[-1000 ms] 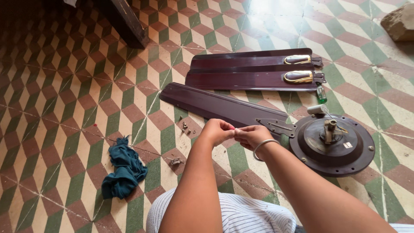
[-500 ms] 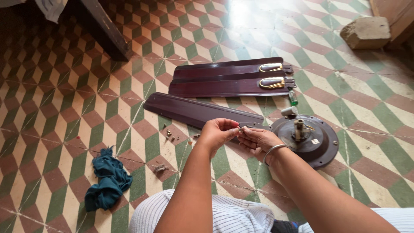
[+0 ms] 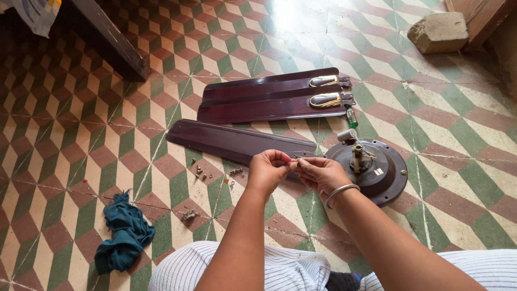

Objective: The person attaches a fan blade to the motor housing using screws and a screwdriver. They align the blade, insert screws, and tighten them to secure the blade to the motor.

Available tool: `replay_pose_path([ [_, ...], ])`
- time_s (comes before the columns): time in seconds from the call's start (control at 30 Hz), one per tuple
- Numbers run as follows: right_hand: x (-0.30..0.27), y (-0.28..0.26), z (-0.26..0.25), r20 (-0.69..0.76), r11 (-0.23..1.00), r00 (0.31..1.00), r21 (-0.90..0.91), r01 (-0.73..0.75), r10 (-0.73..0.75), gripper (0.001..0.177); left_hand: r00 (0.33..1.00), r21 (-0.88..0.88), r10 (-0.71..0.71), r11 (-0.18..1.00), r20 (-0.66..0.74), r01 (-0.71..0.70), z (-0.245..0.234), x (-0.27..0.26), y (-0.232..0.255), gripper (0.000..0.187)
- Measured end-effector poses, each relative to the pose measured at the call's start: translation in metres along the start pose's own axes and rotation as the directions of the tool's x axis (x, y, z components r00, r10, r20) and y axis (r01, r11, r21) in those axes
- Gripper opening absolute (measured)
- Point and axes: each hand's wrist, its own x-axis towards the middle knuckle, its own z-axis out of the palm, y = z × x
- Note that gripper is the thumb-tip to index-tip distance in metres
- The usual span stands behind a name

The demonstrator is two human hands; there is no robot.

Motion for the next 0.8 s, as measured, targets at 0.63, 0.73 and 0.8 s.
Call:
replay_pose_path([
  [0.63, 0.021, 0.010, -0.025, 0.053, 0.998, 0.999, 0.069, -0.015, 0.012, 0.025, 0.998, 0.394, 0.045, 0.919, -0.049, -0.022, 0.020, -0.003, 0.015, 0.015],
  [0.73, 0.020, 0.008, -0.024, 0.028, 0.994, 0.998, 0.093, -0.055, 0.053, 0.026, 0.998, 0.438, 0.039, 0.899, -0.050, -0.013, 0.025, -0.008, 0.022, 0.013],
  [0.8, 0.017, 0.006, -0.022, 0.016, 0.992, 0.998, 0.104, -0.066, 0.065, 0.027, 0.997, 0.489, 0.054, 0.872, -0.058, -0.019, 0.028, -0.011, 0.026, 0.012],
])
